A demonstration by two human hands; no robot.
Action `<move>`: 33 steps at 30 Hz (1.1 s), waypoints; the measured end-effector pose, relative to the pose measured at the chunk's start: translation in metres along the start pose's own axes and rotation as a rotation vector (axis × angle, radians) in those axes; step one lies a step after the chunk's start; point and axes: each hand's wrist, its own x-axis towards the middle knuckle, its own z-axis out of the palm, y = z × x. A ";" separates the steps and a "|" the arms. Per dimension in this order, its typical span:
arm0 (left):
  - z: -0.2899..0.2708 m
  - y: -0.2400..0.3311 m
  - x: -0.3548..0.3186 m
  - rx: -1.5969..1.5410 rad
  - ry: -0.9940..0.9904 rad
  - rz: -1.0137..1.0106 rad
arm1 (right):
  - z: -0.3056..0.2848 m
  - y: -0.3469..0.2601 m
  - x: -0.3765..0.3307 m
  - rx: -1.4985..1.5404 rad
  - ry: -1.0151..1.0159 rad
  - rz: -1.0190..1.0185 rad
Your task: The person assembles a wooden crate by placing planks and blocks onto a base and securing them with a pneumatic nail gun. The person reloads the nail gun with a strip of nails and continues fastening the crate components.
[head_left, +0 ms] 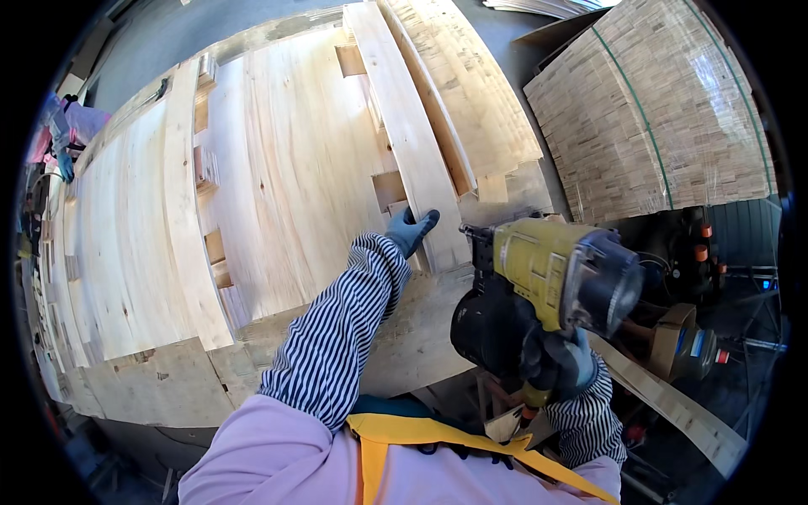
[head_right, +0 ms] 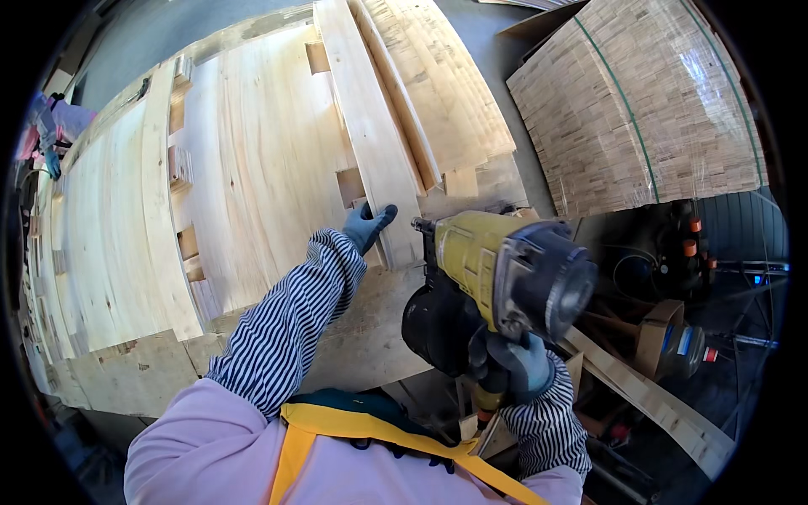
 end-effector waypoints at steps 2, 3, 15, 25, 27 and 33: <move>0.002 -0.010 -0.001 -0.042 -0.007 -0.013 | -0.011 0.010 0.017 -0.014 0.025 0.130; 0.009 -0.031 -0.016 -0.057 -0.019 -0.153 | -0.003 0.005 -0.001 0.012 0.082 0.184; -0.021 -0.023 0.006 -0.088 -0.038 -0.004 | 0.008 0.005 0.023 0.075 -0.002 0.144; -0.016 -0.007 0.006 0.046 -0.036 -0.006 | 0.047 -0.141 0.113 0.120 -0.142 -0.066; -0.019 -0.009 0.001 0.043 -0.039 -0.031 | 0.058 -0.170 0.155 0.097 -0.245 -0.098; -0.011 -0.012 0.010 -0.021 -0.076 -0.009 | 0.084 -0.184 0.279 0.123 -0.346 -0.039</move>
